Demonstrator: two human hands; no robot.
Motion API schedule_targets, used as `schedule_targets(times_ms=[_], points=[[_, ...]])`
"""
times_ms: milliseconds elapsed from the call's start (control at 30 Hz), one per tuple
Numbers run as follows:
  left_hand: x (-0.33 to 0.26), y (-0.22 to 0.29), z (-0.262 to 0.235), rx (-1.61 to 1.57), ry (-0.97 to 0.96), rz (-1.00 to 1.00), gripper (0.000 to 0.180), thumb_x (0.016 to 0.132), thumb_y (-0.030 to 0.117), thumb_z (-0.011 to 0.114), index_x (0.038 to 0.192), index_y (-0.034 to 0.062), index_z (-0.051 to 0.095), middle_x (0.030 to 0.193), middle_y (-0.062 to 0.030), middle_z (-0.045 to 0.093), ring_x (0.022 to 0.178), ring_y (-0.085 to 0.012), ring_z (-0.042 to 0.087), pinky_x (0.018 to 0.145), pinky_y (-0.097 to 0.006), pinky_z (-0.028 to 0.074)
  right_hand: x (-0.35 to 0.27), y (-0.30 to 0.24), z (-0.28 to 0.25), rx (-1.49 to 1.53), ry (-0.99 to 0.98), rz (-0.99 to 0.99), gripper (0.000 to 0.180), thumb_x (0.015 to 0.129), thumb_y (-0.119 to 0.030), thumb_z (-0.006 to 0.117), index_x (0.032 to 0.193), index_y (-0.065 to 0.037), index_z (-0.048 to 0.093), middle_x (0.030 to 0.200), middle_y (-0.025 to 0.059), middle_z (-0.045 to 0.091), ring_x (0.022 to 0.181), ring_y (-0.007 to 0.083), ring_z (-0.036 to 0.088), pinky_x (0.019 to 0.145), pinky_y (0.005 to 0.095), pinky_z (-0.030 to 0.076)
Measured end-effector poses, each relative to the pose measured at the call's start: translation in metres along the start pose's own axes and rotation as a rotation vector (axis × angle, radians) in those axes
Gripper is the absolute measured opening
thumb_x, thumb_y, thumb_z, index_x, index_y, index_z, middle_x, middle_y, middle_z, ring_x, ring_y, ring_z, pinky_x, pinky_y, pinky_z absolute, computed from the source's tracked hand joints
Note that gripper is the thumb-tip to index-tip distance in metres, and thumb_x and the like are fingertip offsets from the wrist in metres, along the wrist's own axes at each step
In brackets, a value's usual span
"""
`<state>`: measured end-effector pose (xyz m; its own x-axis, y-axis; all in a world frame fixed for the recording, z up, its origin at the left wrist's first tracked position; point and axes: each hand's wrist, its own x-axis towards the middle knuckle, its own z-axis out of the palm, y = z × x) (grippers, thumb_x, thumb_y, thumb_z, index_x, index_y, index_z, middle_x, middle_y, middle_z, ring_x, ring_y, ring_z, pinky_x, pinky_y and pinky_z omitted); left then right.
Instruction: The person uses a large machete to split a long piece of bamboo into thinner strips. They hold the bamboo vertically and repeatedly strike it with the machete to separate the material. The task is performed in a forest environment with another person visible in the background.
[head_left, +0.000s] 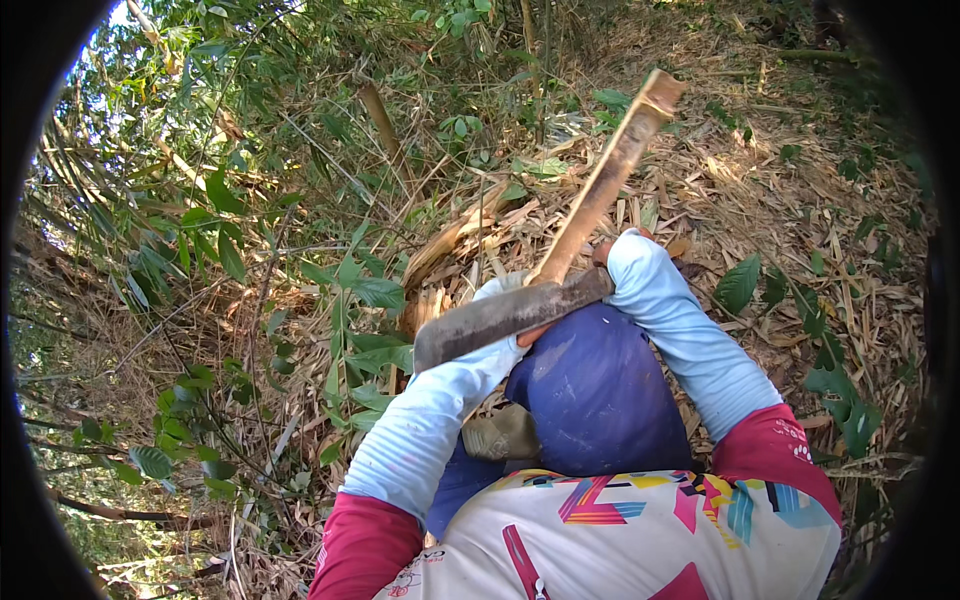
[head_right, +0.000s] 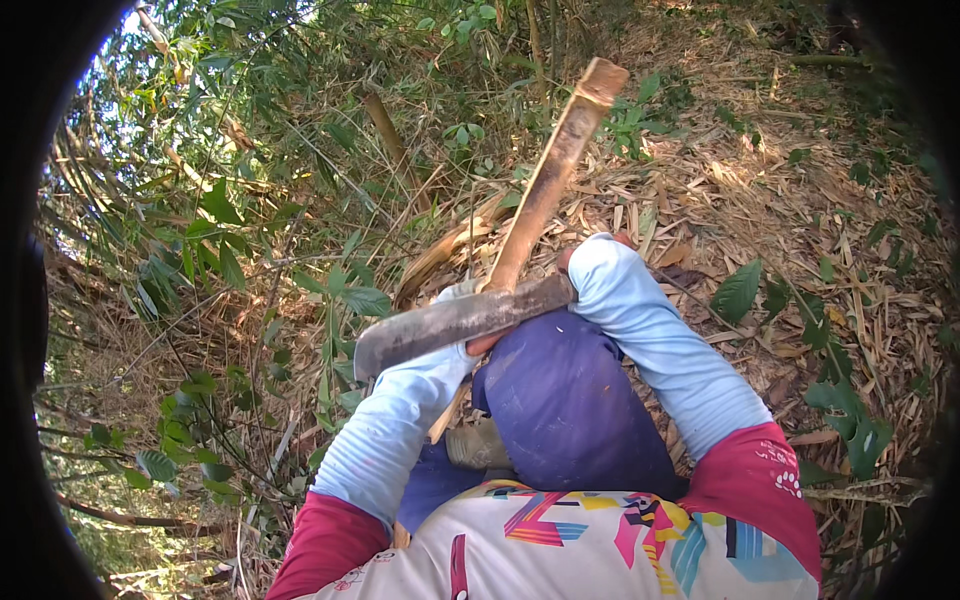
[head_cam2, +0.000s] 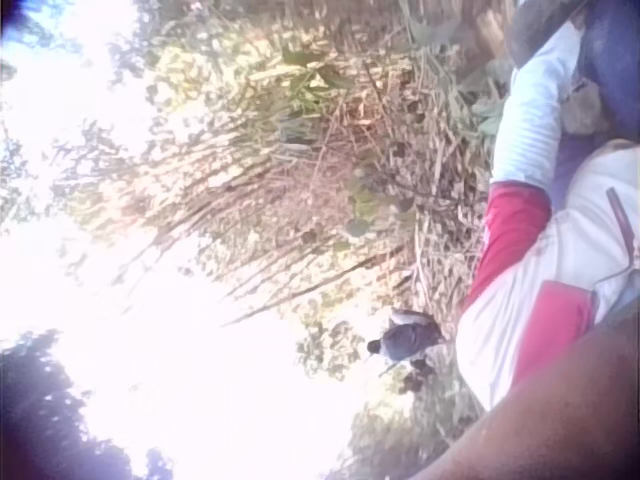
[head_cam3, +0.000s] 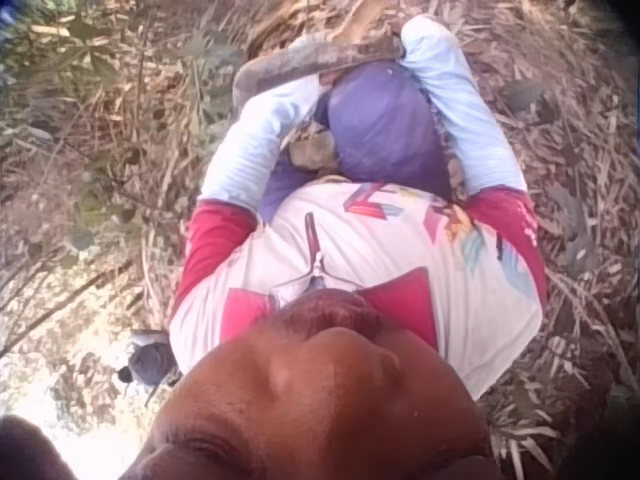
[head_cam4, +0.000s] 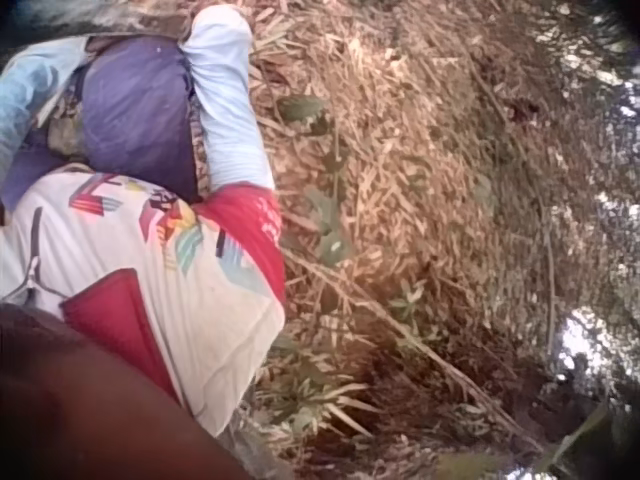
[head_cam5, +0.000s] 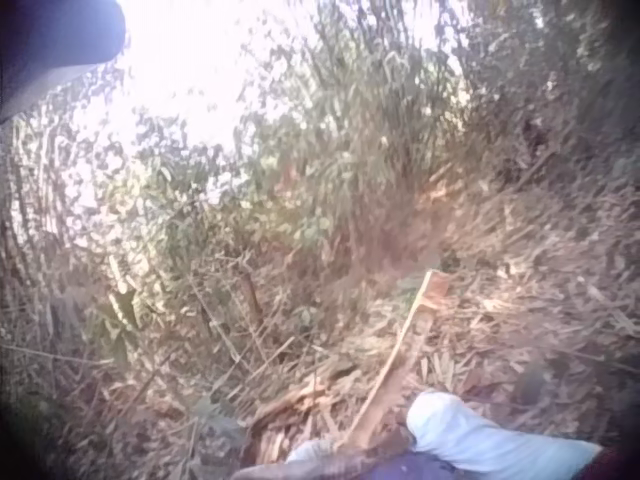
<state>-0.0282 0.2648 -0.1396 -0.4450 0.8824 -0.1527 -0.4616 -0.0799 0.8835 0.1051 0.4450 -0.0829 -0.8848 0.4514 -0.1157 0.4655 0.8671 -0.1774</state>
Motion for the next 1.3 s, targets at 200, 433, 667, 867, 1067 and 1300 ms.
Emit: schedule_targets(times_ms=[200,433,667,867,1067,1300], points=[[0.029,0.009,-0.008,0.472,-0.167,0.082,0.025,0.089,0.014,0.062,0.11,0.0012,0.055,0.085,-0.0075,0.064,0.075,-0.0144,0.062,0.065,-0.028,0.049,0.023,0.005,0.013,0.054,-0.036,-0.034,0.06,0.061,-0.028,0.077,0.117,-0.012,0.063,0.105,0.0158,0.067,0.101,0.0353,0.062,0.09,0.0386,0.049],[0.014,0.041,0.021,1.135,-0.147,0.18,0.028,0.093,0.02,0.059,0.114,0.004,0.05,0.081,-0.0077,0.061,0.074,-0.0154,0.06,0.065,-0.031,0.046,0.031,0.037,0.059,0.064,0.014,-0.099,0.047,0.062,-0.03,0.076,0.104,-0.011,0.065,0.094,0.011,0.068,0.094,0.0312,0.064,0.086,0.0401,0.05],[0.036,-0.003,0.003,0.086,-0.218,-0.096,0.023,0.096,0.01,0.051,0.118,0.0025,0.049,0.102,-0.0108,0.062,0.09,-0.0181,0.063,0.083,-0.031,0.052,0.002,0.052,0.06,0.227,0.245,-0.128,0.034,0.069,-0.029,0.069,0.096,-0.01,0.066,0.082,0.0163,0.067,0.08,0.0356,0.065,0.075,0.0395,0.051],[0.046,-0.052,-0.031,-0.401,-0.228,-0.225,0.042,0.096,0.012,0.055,0.134,0.003,0.039,0.119,-0.0131,0.059,0.105,-0.0171,0.061,0.093,-0.029,0.05,0.001,0.046,0.058,0.054,0.318,-0.061,0.033,0.063,-0.029,0.078,0.084,-0.008,0.065,0.076,0.0155,0.064,0.07,0.0339,0.062,0.063,0.0377,0.049],[0.022,-0.023,-0.02,0.088,-0.202,-0.133,0.04,0.095,0.016,0.058,0.13,0.0034,0.043,0.114,-0.0103,0.061,0.103,-0.0151,0.061,0.092,-0.028,0.05,0.007,0.051,0.052,0.07,0.159,-0.085,0.041,0.06,-0.035,0.079,0.086,-0.008,0.062,0.071,0.015,0.06,0.069,0.0331,0.062,0.063,0.0383,0.049],[-0.007,-0.001,0.003,0.583,-0.122,0.248,0.034,0.092,0.018,0.061,0.121,0.0035,0.05,0.104,-0.0088,0.063,0.095,-0.0165,0.062,0.086,-0.03,0.05,0.008,0.048,0.056,-0.146,0.134,0.002,0.046,0.062,-0.038,0.077,0.091,-0.008,0.06,0.072,0.0143,0.061,0.071,0.0338,0.063,0.066,0.0389,0.05]])
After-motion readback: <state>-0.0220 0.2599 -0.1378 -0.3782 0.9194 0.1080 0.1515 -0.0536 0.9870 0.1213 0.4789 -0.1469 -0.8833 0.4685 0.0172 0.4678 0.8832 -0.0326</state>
